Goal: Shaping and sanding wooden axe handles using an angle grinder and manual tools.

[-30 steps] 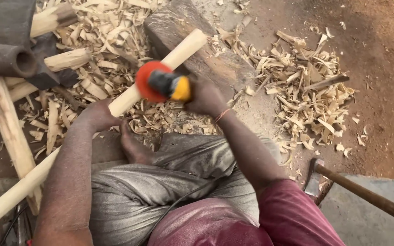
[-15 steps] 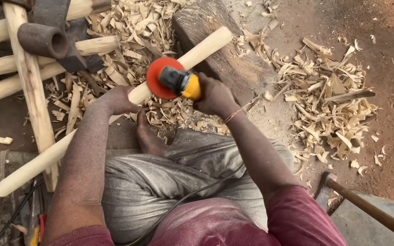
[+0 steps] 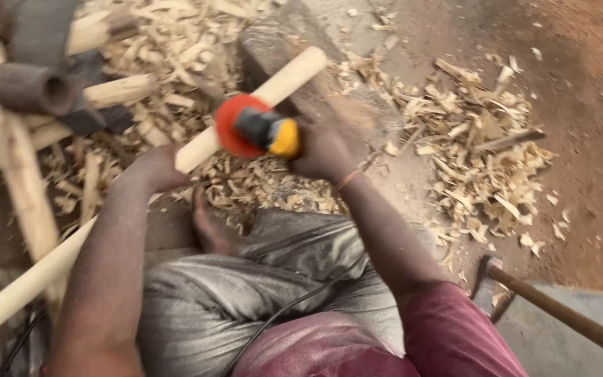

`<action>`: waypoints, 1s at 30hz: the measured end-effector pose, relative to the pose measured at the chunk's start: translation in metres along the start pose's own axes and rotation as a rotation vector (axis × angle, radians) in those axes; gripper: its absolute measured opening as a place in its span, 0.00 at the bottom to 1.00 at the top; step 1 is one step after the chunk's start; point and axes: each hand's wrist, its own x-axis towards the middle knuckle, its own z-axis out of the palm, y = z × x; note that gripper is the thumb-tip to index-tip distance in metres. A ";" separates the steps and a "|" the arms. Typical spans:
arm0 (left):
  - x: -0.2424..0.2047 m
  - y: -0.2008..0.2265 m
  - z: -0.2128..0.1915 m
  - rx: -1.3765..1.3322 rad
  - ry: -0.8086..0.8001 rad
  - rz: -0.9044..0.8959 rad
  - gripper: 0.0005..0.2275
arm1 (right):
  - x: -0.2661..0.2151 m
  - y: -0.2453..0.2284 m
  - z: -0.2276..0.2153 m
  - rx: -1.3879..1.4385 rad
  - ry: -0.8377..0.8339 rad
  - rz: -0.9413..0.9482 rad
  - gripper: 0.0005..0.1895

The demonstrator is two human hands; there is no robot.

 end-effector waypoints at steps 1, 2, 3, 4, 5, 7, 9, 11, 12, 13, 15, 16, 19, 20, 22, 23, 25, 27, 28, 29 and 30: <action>0.004 -0.001 0.001 0.018 0.012 0.034 0.27 | 0.002 0.003 0.003 0.019 -0.042 0.016 0.29; 0.006 -0.006 0.001 0.033 0.030 0.060 0.26 | 0.007 0.003 0.008 0.040 -0.087 0.023 0.29; 0.008 -0.007 0.005 0.039 0.026 0.070 0.26 | 0.003 0.005 -0.003 0.041 -0.081 0.033 0.29; 0.011 -0.009 0.005 0.000 0.005 0.049 0.27 | 0.004 0.005 -0.015 0.123 -0.068 0.095 0.29; 0.013 -0.013 0.004 -0.040 -0.015 0.028 0.27 | 0.004 0.004 -0.028 0.207 -0.056 0.156 0.30; 0.018 -0.012 0.003 -0.010 -0.007 0.013 0.28 | 0.032 0.068 -0.017 0.335 0.074 0.150 0.31; 0.018 -0.015 0.004 0.019 -0.004 -0.008 0.28 | 0.042 0.090 -0.023 0.465 0.196 0.144 0.32; 0.021 -0.015 0.004 -0.048 -0.029 -0.047 0.28 | 0.039 0.075 -0.052 0.314 0.054 0.464 0.37; 0.019 -0.015 0.004 -0.046 -0.025 -0.045 0.28 | 0.041 0.079 -0.038 0.315 0.058 0.463 0.37; 0.019 -0.014 0.005 0.013 0.003 -0.007 0.27 | 0.042 0.083 -0.025 0.258 0.097 0.275 0.38; 0.008 -0.007 0.004 0.081 0.024 0.033 0.26 | 0.037 0.069 -0.016 0.205 0.134 0.096 0.39; -0.003 0.001 0.005 0.086 0.046 0.010 0.27 | 0.028 0.051 -0.020 0.137 0.061 0.130 0.39; -0.013 0.005 0.013 0.143 0.087 -0.014 0.27 | 0.018 0.039 -0.023 0.152 -0.032 0.185 0.39; -0.012 0.005 0.013 0.183 0.121 -0.016 0.26 | 0.022 0.040 -0.025 0.226 -0.046 0.188 0.39; -0.018 0.011 0.014 0.194 0.136 -0.031 0.26 | 0.041 0.082 -0.026 0.162 0.017 0.172 0.37; -0.022 0.013 0.014 0.206 0.146 -0.050 0.25 | 0.051 0.103 -0.027 0.099 0.075 0.158 0.35; -0.026 0.013 0.019 0.219 0.190 -0.035 0.24 | 0.050 0.114 -0.037 0.183 0.128 0.197 0.35; -0.033 0.019 0.025 0.235 0.233 -0.011 0.24 | 0.046 0.121 -0.042 0.267 0.186 0.243 0.36; -0.038 0.024 0.026 0.268 0.244 -0.039 0.22 | 0.046 0.121 -0.043 0.255 0.217 0.235 0.37; -0.043 0.029 0.027 0.300 0.255 -0.067 0.21 | 0.046 0.122 -0.045 0.243 0.248 0.226 0.38; -0.029 0.016 0.042 0.302 0.255 -0.066 0.21 | 0.044 0.114 -0.036 0.245 0.250 0.228 0.38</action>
